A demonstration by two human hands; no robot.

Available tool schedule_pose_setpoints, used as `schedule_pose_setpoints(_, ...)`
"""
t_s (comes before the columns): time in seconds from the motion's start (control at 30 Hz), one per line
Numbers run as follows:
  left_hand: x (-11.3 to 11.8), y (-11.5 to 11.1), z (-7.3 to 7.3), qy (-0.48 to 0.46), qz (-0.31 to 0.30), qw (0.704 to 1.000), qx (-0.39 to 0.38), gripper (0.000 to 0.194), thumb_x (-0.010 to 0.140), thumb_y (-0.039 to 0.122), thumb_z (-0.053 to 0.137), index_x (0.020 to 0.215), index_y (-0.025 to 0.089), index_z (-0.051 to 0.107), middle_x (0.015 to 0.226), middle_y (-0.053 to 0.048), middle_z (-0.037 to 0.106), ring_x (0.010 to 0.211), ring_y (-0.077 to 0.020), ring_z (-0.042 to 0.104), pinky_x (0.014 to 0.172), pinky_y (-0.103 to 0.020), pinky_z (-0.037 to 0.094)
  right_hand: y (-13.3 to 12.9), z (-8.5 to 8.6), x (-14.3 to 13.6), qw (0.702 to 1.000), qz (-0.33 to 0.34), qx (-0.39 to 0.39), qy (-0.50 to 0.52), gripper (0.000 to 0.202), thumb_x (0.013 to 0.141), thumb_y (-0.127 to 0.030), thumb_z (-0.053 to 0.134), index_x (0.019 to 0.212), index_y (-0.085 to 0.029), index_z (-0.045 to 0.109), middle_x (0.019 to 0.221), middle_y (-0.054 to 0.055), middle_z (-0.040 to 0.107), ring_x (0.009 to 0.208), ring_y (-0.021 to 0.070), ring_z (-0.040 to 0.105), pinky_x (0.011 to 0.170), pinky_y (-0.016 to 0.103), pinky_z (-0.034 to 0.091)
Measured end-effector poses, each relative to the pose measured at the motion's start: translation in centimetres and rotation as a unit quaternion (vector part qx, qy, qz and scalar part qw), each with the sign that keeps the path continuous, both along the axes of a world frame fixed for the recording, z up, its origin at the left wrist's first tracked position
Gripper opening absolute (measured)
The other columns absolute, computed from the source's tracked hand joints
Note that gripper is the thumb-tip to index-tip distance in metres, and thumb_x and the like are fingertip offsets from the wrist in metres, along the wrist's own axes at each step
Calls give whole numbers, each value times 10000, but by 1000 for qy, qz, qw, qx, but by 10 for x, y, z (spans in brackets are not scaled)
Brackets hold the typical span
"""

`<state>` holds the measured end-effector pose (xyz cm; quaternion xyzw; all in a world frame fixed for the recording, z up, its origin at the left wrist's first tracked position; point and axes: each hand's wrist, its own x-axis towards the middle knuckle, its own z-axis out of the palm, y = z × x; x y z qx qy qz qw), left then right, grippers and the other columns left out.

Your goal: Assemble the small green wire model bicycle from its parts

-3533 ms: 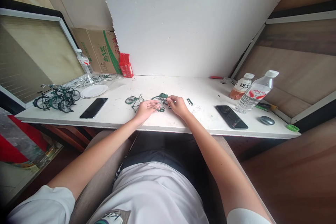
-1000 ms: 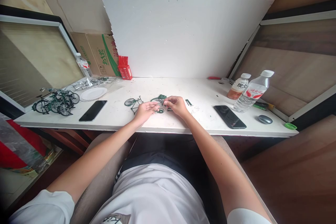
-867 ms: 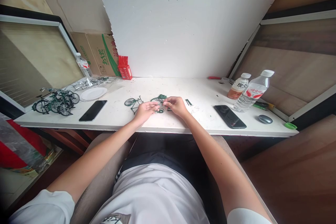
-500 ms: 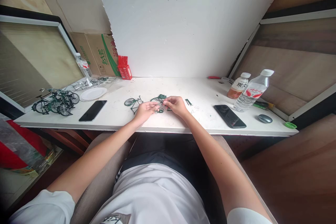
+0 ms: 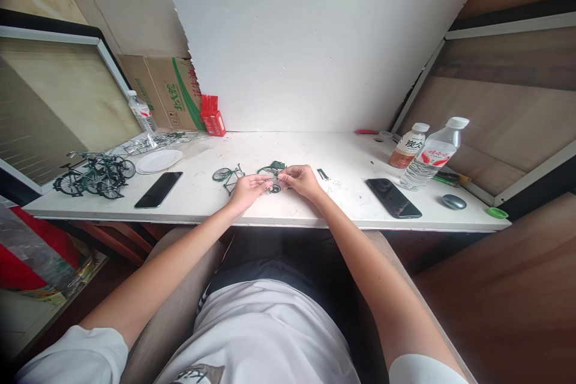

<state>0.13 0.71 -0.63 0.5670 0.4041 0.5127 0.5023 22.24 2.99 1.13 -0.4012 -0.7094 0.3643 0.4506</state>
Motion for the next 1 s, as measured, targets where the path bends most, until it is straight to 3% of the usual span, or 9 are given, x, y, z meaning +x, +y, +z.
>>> schedule_pose_setpoints(0.13, -1, -2, 2, 8, -9, 1000, 1, 373, 823, 320, 898, 1123, 123, 798, 1006, -144, 824, 865, -229, 766, 820, -370, 616, -2, 2, 0, 1000, -6, -10, -14, 542, 893, -724, 728, 785, -194, 760, 658, 54, 739, 562, 197, 668, 615, 338, 551)
schedule_pose_setpoints(0.27, -1, -4, 4, 14, -22, 1000, 10, 414, 818, 340, 906, 1148, 120, 785, 1024, -153, 821, 880, -235, 769, 842, -384, 615, 3, -3, 1, 999, -4, 2, -45, 619, 958, -768, 587, 946, -186, 798, 534, -12, 588, 487, 158, 520, 554, 317, 468)
schedule_pose_setpoints(0.47, 0, -7, 7, 25, -12, 999, 17, 427, 862, 302, 864, 1225, 123, 728, 987, -143, 816, 844, -219, 759, 785, -348, 582, 7, -9, -1, 997, 31, 32, -60, 525, 996, -691, 576, 1135, -206, 718, 949, 39, 704, 712, 156, 550, 656, 287, 450)
schedule_pose_setpoints(0.6, 0, -9, 9, 29, -7, 999, 18, 454, 860, 307, 865, 1248, 125, 713, 971, -136, 813, 832, -219, 754, 756, -335, 570, 7, -12, -2, 998, 33, 32, -53, 445, 976, -658, 625, 1071, -224, 651, 995, 32, 684, 731, 147, 524, 679, 283, 444)
schedule_pose_setpoints(0.83, 0, -9, 9, 28, -15, 999, 14, 498, 849, 291, 871, 1289, 133, 701, 967, -130, 814, 827, -227, 762, 817, -372, 598, 9, -11, 1, 996, 16, 40, -72, 510, 960, -732, 598, 893, -227, 640, 678, -12, 579, 616, 162, 491, 615, 300, 416)
schedule_pose_setpoints(1.0, 0, -10, 9, 26, -20, 999, 23, 477, 842, 278, 880, 1267, 138, 715, 941, -120, 812, 831, -230, 766, 910, -423, 605, 6, -7, -1, 992, -8, 59, -108, 627, 1003, -774, 476, 728, -222, 590, 622, -4, 537, 597, 159, 451, 610, 310, 384)
